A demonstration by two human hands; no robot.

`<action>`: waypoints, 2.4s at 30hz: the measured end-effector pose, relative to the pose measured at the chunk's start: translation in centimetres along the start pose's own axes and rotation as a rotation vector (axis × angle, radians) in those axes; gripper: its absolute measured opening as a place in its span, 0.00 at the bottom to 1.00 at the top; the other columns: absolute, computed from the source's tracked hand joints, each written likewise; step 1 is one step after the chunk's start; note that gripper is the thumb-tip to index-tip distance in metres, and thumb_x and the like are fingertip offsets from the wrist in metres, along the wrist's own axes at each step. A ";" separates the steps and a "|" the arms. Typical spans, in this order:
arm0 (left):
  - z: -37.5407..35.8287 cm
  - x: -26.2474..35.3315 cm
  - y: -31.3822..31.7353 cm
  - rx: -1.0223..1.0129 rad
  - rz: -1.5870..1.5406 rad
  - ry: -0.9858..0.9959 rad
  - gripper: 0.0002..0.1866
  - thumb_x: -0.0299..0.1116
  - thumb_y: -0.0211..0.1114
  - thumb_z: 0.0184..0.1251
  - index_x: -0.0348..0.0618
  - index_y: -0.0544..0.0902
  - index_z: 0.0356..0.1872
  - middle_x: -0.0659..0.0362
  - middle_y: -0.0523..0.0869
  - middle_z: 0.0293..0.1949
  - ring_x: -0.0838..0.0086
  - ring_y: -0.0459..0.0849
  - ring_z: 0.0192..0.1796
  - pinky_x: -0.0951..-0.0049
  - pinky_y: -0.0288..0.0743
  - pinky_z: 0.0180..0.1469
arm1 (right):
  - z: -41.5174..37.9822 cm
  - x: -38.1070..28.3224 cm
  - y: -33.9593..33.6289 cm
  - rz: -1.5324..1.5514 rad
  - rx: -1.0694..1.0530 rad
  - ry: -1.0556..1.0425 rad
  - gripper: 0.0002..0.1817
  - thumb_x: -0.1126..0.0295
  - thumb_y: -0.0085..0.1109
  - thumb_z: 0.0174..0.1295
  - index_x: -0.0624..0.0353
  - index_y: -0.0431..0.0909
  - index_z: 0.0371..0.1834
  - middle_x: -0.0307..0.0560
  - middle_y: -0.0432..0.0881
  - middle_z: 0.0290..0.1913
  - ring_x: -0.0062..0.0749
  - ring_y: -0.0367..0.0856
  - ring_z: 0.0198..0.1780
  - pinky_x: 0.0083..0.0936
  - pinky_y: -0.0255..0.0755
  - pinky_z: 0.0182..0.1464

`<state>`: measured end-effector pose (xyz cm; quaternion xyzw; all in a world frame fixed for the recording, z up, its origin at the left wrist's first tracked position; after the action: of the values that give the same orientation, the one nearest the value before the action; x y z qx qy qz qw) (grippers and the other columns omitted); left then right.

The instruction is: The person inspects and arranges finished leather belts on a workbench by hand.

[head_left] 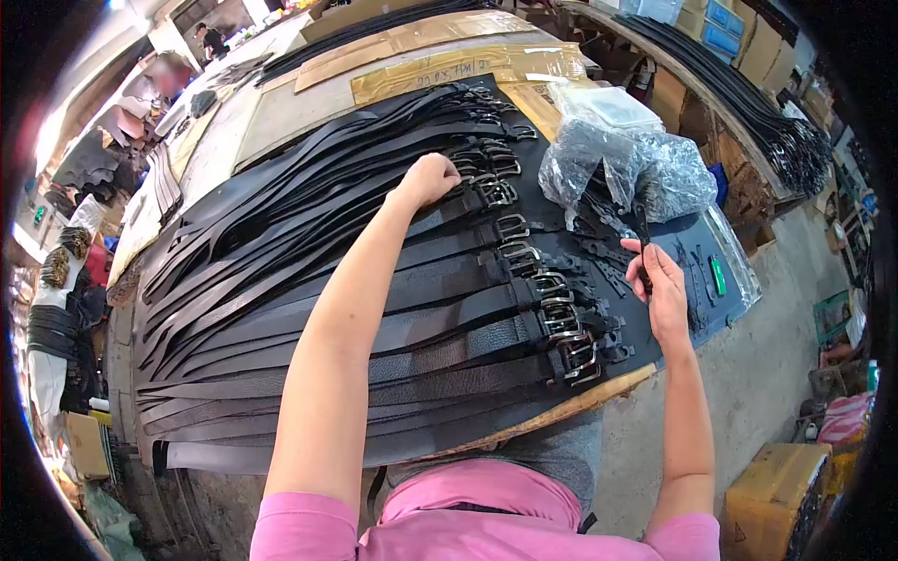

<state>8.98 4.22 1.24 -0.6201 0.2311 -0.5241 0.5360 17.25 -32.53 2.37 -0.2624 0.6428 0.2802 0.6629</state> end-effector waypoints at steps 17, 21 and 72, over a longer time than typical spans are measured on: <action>-5.9 2.5 -5.3 -0.033 -0.946 0.074 0.10 0.40 0.55 0.73 0.46 0.73 0.45 0.64 0.77 0.42 0.81 0.75 0.44 0.79 0.67 0.48 | 1.3 -3.6 5.5 0.003 -0.170 -0.165 0.13 0.76 0.47 0.67 0.65 0.74 0.53 0.37 0.76 0.30 0.16 0.70 0.31 0.13 0.64 0.36; -9.7 6.4 -7.9 -0.004 -1.081 0.107 0.13 0.36 0.63 0.66 0.45 0.72 0.46 0.61 0.77 0.44 0.82 0.75 0.42 0.80 0.68 0.44 | 2.3 -4.1 8.7 -0.037 -0.236 -0.145 0.10 0.75 0.51 0.66 0.60 0.75 0.49 0.34 0.76 0.29 0.11 0.67 0.28 0.11 0.62 0.30; -18.0 9.1 -7.7 -0.017 -1.315 0.059 0.06 0.30 0.68 0.62 0.38 0.82 0.35 0.64 0.83 0.32 0.86 0.78 0.36 0.85 0.71 0.39 | -1.9 -9.9 22.0 0.182 -0.390 -0.289 0.20 0.86 0.49 0.61 0.60 0.77 0.56 0.35 0.80 0.43 0.17 0.75 0.48 0.15 0.68 0.53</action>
<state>-6.17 -8.66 9.63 -0.6215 -0.1774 -0.7575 0.0924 0.14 -18.65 12.43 -0.2834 0.4962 0.4919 0.6569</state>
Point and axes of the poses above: each hand's wrist, its own z-axis towards the middle knuckle, its own y-axis out of the palm, x = y × z, the point moved 10 cm from there along z, towards the middle knuckle
